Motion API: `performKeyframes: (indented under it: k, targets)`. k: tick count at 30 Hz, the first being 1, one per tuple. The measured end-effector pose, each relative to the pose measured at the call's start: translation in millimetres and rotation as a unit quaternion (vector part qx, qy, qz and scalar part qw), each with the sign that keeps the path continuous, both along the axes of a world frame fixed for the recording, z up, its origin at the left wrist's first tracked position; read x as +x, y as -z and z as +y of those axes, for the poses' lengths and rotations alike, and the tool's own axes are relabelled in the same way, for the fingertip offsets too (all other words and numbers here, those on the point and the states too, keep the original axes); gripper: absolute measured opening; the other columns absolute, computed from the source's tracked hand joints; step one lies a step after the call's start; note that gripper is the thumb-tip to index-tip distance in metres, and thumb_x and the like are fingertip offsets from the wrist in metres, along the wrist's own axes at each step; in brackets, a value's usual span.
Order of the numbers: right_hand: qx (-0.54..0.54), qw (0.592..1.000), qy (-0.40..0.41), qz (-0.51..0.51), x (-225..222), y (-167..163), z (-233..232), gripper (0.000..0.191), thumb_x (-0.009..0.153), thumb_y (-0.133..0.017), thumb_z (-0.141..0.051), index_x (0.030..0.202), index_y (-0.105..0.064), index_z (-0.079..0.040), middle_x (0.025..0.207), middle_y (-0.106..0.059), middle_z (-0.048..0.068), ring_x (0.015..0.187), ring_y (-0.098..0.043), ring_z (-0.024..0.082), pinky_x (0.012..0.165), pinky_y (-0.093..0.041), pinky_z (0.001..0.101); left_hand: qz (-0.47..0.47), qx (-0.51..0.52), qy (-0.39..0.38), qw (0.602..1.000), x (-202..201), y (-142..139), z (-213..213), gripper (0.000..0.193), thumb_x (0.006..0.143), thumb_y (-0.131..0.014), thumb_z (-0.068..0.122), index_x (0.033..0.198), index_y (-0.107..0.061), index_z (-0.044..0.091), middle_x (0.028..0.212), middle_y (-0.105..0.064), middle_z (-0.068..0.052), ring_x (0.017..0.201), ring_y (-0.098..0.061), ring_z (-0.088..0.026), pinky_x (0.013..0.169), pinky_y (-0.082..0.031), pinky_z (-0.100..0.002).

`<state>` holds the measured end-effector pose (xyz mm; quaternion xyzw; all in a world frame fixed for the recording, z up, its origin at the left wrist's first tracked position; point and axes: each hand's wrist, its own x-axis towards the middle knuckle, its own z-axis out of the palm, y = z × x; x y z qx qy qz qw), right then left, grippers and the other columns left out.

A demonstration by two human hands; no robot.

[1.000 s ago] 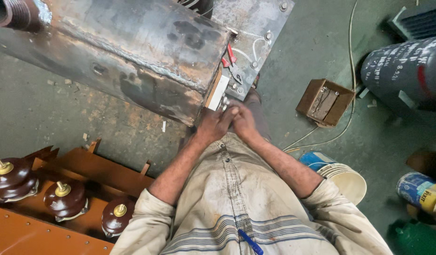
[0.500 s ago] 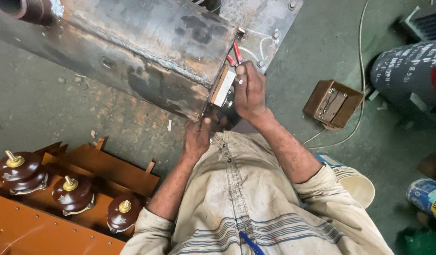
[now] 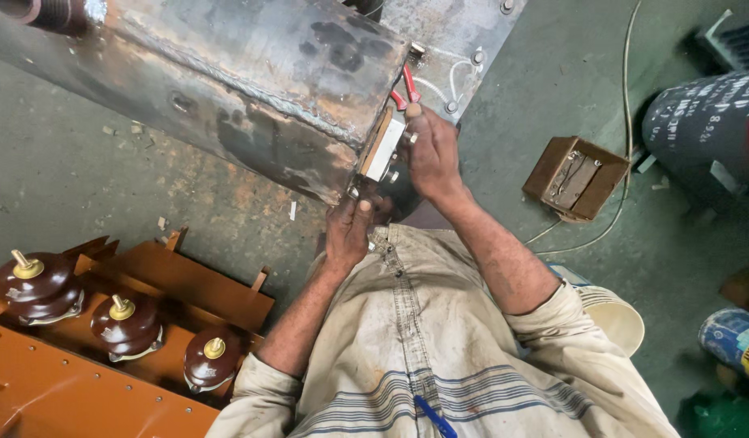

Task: The person fits a small white mounting block against the end of a large metal tank and tightens its bolts. They pick up nuts, thread them onto the studs by hand, then use a spanner to tighten the fasteners, repositioning around the block as they work.

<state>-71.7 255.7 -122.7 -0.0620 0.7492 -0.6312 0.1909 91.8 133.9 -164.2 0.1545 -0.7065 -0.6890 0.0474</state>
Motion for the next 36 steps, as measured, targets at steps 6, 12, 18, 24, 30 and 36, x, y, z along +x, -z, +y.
performKeyframes:
  k: [6, 12, 18, 24, 30, 36]
  targets:
    - [-0.058, 0.987, -0.018, 0.15, 4.2, -0.4, 13.7, 0.041, 0.116, -0.04, -0.038, 0.107, -0.057, -0.001, 0.088, -0.06, 0.004, 0.074, -0.057, 0.013, 0.066, -0.049, 0.033, -0.019, -0.01, -0.002, 1.0, 1.7, -1.6, -0.4, 0.048, 0.11, -0.048, 0.04, 0.128, -0.065, 0.0, 0.094, -0.078, -0.008, 0.073, -0.07, -0.013, 0.063, -0.056, -0.029]
    - [0.026, 0.977, -0.041, 0.208, -0.9, 0.7, 6.4, 0.042, 0.115, -0.043, -0.038, 0.094, -0.052, -0.003, 0.071, -0.053, 0.005, 0.063, -0.054, 0.017, 0.062, -0.042, 0.0342, -0.044, -0.037, 0.004, 0.998, 2.5, 2.0, -3.2, 0.048, 0.108, -0.048, 0.038, 0.127, -0.067, -0.001, 0.095, -0.077, -0.01, 0.076, -0.071, -0.014, 0.065, -0.057, -0.028]
    - [-0.049, 0.998, -0.037, 0.029, -1.4, -11.4, 5.5, 0.033, 0.114, -0.041, -0.023, 0.093, -0.056, -0.002, 0.074, -0.057, 0.01, 0.062, -0.053, 0.027, 0.057, -0.043, 0.0351, -0.057, 0.042, 0.004, 0.997, 2.2, 3.9, -0.2, 0.05, 0.108, -0.05, 0.04, 0.126, -0.065, -0.004, 0.102, -0.075, -0.011, 0.09, -0.075, -0.016, 0.072, -0.061, -0.029]
    - [0.055, 0.914, -0.048, 0.399, -0.8, -14.7, 6.4, 0.029, 0.118, -0.042, -0.024, 0.107, -0.051, 0.001, 0.088, -0.058, 0.018, 0.071, -0.059, 0.033, 0.067, -0.045, 0.0429, -0.098, -0.011, 0.002, 0.995, 3.7, 1.7, -2.5, 0.048, 0.106, -0.05, 0.044, 0.118, -0.069, 0.001, 0.094, -0.075, -0.008, 0.079, -0.071, -0.014, 0.068, -0.058, -0.029]
    - [-0.161, 0.981, -0.039, -0.104, -2.4, 3.9, 3.6, 0.031, 0.114, -0.043, -0.025, 0.099, -0.054, 0.0, 0.072, -0.05, 0.012, 0.056, -0.047, 0.026, 0.054, -0.047, 0.0387, -0.012, -0.084, 0.019, 0.996, -5.9, 0.1, -1.4, 0.045, 0.11, -0.049, 0.04, 0.106, -0.07, 0.001, 0.096, -0.07, -0.012, 0.085, -0.068, -0.019, 0.076, -0.055, -0.036]
    - [0.005, 0.921, -0.075, 0.381, -3.5, -4.0, 20.8, 0.023, 0.118, -0.047, -0.021, 0.115, -0.053, 0.001, 0.099, -0.061, 0.019, 0.083, -0.061, 0.036, 0.077, -0.05, 0.044, 0.009, -0.078, 0.029, 0.997, -4.2, 1.5, -2.3, 0.044, 0.112, -0.048, 0.038, 0.11, -0.069, 0.0, 0.099, -0.069, -0.011, 0.085, -0.066, -0.018, 0.075, -0.054, -0.034]
